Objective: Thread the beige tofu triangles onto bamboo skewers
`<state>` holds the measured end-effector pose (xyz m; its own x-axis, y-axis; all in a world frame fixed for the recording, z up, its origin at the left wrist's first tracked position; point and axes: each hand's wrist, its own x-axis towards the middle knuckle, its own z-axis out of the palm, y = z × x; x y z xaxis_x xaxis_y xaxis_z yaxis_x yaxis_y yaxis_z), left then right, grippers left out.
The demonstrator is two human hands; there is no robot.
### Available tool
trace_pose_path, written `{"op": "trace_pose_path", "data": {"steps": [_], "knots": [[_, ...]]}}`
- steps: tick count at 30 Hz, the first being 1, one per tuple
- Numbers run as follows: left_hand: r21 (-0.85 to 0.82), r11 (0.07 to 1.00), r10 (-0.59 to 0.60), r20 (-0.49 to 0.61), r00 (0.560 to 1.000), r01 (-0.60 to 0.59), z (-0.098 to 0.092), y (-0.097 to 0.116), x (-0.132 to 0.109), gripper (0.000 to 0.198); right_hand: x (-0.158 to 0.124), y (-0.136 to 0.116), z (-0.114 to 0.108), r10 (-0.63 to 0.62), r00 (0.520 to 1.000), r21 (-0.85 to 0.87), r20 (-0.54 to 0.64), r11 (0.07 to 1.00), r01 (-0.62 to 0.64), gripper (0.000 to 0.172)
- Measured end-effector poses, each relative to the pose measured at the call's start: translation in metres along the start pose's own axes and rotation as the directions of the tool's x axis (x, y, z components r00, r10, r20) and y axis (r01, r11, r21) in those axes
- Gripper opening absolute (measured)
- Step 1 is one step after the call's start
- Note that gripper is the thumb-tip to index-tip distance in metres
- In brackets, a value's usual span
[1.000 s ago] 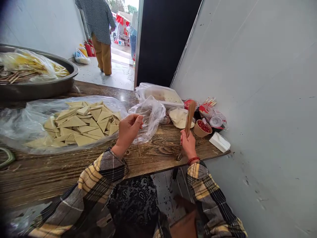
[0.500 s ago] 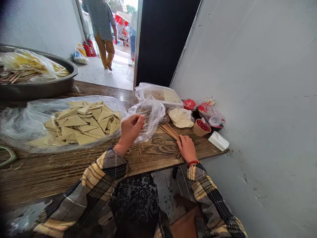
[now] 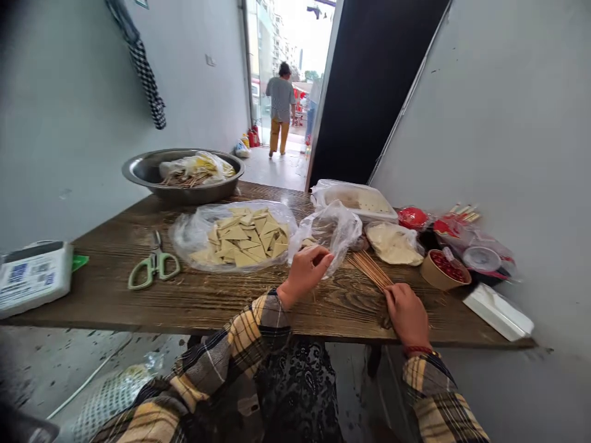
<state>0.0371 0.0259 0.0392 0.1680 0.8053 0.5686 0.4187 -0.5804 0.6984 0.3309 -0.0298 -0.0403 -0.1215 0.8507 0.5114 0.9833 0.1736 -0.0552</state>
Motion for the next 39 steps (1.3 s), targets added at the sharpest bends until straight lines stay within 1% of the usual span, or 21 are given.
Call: {"op": "trace_pose_path", "data": {"steps": [3,5,10,12,13,15,17,19,21,22,23,24,25,26,27,29,30,31,33,36,39], "knots": [[0.038,0.999,0.016,0.028,0.999,-0.017,-0.018,-0.002,-0.009,0.026,-0.002,0.005,0.003,-0.031,0.999,-0.013,-0.017,0.999,0.031,0.027],[0.068,0.998,0.008,0.015,1.0,-0.009,-0.034,-0.007,-0.011,0.025,-0.003,0.006,0.003,-0.035,0.998,-0.01,-0.045,0.999,0.034,0.027],[0.158,0.985,-0.054,-0.08,0.995,0.066,-0.073,-0.035,-0.01,0.024,-0.004,0.002,-0.001,-0.039,0.996,0.043,-0.086,0.998,0.043,0.027],[0.183,0.978,-0.078,-0.149,0.986,0.105,-0.089,-0.049,-0.01,0.022,-0.004,0.001,-0.002,-0.019,0.994,0.051,-0.111,0.998,0.025,0.027],[0.19,0.974,-0.082,-0.195,0.977,0.12,-0.098,-0.055,-0.011,0.021,-0.003,0.0,-0.003,0.003,0.991,0.055,-0.131,0.998,0.004,0.028],[0.213,0.966,-0.074,-0.318,0.945,0.147,-0.117,-0.067,-0.015,0.02,-0.002,-0.002,-0.007,0.066,0.982,0.069,-0.176,0.996,-0.055,0.031],[0.265,0.952,-0.044,-0.382,0.923,0.155,-0.136,-0.078,-0.022,0.018,0.0,-0.006,-0.014,0.152,0.965,0.099,-0.215,0.986,-0.133,0.034],[0.346,0.925,-0.02,-0.372,0.928,0.158,-0.152,-0.085,-0.032,0.018,0.004,-0.015,-0.024,0.254,0.938,0.161,-0.237,0.962,-0.22,0.036],[0.432,0.889,-0.014,-0.312,0.95,0.155,-0.162,-0.089,-0.042,0.018,0.008,-0.034,-0.034,0.346,0.91,0.261,-0.227,0.922,-0.286,0.036],[0.47,0.87,-0.017,-0.276,0.961,0.15,-0.164,-0.09,-0.047,0.017,0.011,-0.047,-0.039,0.364,0.908,0.327,-0.207,0.901,-0.286,0.035],[0.504,0.851,-0.021,-0.243,0.97,0.145,-0.164,-0.091,-0.052,0.017,0.014,-0.062,-0.043,0.378,0.909,0.403,-0.176,0.87,-0.283,0.035],[0.533,0.834,-0.027,-0.22,0.975,0.143,-0.163,-0.092,-0.055,0.017,0.017,-0.079,-0.046,0.394,0.912,0.492,-0.115,0.82,-0.292,0.036],[0.56,0.816,-0.032,-0.205,0.978,0.144,-0.161,-0.092,-0.058,0.017,0.019,-0.098,-0.048,0.406,0.913,0.59,-0.031,0.745,-0.312,0.037],[0.584,0.799,-0.036,-0.194,0.98,0.145,-0.159,-0.093,-0.06,0.017,0.021,-0.116,-0.047,0.4,0.914,0.7,0.068,0.634,-0.329,0.038],[0.606,0.782,-0.038,-0.182,0.983,0.143,-0.157,-0.093,-0.062,0.018,0.023,-0.135,-0.046,0.36,0.918,0.792,0.167,0.506,-0.342,0.038],[0.639,0.759,-0.041,-0.152,0.988,0.13,-0.153,-0.094,-0.063,0.021,0.025,-0.166,-0.038,0.259,0.907,0.878,0.331,0.268,-0.397,0.036],[0.647,0.754,-0.041,-0.13,0.991,0.117,-0.153,-0.094,-0.063,0.022,0.026,-0.179,-0.033,0.215,0.9,0.89,0.379,0.182,-0.418,0.034],[0.648,0.754,-0.041,-0.111,0.993,0.104,-0.153,-0.094,-0.064,0.023,0.026,-0.188,-0.027,0.175,0.897,0.895,0.407,0.121,-0.429,0.034],[0.642,0.762,-0.032,-0.096,0.995,0.087,-0.154,-0.094,-0.064,0.021,0.026,-0.199,-0.016,0.128,0.894,0.896,0.429,0.067,-0.439,0.033],[0.642,0.764,0.002,-0.106,0.994,0.066,-0.157,-0.091,-0.066,0.017,0.025,-0.202,-0.006,0.104,0.9,0.898,0.424,0.079,-0.432,0.032],[0.672,0.74,0.044,-0.085,0.995,0.025,-0.157,-0.086,-0.068,0.012,0.025,-0.199,-0.004,0.099,0.905,0.905,0.413,0.071,-0.42,0.03]]}}
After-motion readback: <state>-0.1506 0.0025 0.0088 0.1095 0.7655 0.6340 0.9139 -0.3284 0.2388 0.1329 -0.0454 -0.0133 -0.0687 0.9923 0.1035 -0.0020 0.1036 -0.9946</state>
